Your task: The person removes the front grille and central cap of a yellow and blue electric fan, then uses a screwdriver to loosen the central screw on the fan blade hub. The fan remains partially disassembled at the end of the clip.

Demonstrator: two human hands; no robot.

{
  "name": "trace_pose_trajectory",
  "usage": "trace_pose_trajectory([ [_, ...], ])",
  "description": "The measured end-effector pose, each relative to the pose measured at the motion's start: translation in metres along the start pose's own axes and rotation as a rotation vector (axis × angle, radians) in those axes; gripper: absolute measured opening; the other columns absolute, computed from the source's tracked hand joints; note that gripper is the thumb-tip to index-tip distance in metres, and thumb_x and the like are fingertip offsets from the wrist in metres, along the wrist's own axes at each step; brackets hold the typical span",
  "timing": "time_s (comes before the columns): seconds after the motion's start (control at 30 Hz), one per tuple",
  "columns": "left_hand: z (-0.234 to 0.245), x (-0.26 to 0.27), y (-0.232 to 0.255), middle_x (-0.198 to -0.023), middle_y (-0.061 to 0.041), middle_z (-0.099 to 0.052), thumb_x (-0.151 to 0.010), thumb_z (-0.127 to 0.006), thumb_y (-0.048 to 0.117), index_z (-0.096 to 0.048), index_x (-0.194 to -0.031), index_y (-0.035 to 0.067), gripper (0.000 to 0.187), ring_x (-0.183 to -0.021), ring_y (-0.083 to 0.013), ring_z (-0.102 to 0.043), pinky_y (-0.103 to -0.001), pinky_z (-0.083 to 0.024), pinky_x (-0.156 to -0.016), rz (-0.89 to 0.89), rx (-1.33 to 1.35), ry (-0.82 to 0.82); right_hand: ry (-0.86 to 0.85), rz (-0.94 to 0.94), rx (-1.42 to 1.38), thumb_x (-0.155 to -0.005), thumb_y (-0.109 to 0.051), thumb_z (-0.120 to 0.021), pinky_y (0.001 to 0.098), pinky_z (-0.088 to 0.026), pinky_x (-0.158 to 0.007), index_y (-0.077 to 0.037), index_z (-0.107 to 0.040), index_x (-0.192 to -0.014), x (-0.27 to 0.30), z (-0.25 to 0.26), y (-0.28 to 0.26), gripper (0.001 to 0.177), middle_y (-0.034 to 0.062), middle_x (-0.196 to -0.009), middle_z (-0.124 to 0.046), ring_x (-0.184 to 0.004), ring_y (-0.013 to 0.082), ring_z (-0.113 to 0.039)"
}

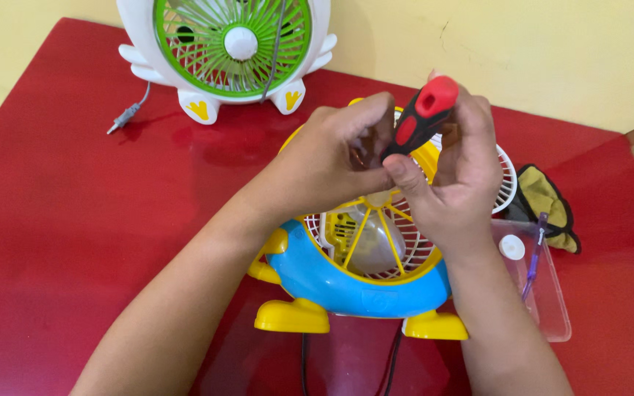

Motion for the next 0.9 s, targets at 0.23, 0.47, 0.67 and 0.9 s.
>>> trace_pose_trajectory([
  [0.23,-0.002,-0.001,-0.013,-0.080,0.003,-0.064,-0.083,-0.089,0.018,-0.049,-0.096,0.007,0.043,-0.071,-0.0046,-0.062,-0.024,-0.051,-0.058,0.111,0.103,-0.056,0.032,-0.035,-0.123,-0.109,-0.011,-0.074,0.0317,-0.047,-0.111,-0.001,-0.037,-0.151,-0.003,-0.004,-0.005,0.057,0.0087,-0.133,-0.057,-0.118,0.0151,-0.056],
  [0.47,-0.004,0.003,-0.015,-0.092,0.001,-0.063,-0.092,-0.080,0.015,-0.054,-0.113,0.006,0.035,-0.083,-0.0043,-0.059,-0.024,-0.052,-0.071,0.130,0.182,-0.096,-0.043,-0.087,-0.230,-0.113,-0.008,-0.056,0.0379,-0.052,-0.113,-0.008,-0.018,-0.165,-0.013,-0.015,-0.014,0.064,0.0160,-0.130,-0.064,-0.118,0.0200,-0.065],
  [0.67,-0.009,0.003,-0.024,-0.102,0.000,-0.070,-0.100,-0.069,0.011,-0.056,-0.118,0.005,0.023,-0.093,-0.0037,-0.067,-0.023,-0.057,-0.084,0.147,0.375,-0.142,-0.034,-0.116,-0.305,-0.112,-0.009,-0.050,0.0410,-0.053,-0.116,-0.006,-0.020,-0.163,-0.014,-0.015,-0.011,0.059,0.0192,-0.135,-0.064,-0.129,0.0239,-0.064],
  [0.9,-0.012,0.005,-0.031,-0.096,0.000,-0.066,-0.097,-0.074,0.006,-0.048,-0.108,0.006,0.028,-0.089,-0.0022,-0.062,-0.021,-0.051,-0.072,0.172,0.330,-0.136,0.045,0.005,-0.079,-0.104,-0.008,-0.069,0.0384,-0.047,-0.119,-0.006,-0.031,-0.161,-0.013,-0.004,-0.011,0.069,0.0157,-0.141,-0.050,-0.129,0.0210,-0.055],
])
Point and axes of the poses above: each hand's wrist, its own x-axis away from the middle knuckle, its own z-axis out of the back of the hand, y = z × x, the point moved 10 cm from there along -x, towards the middle knuckle
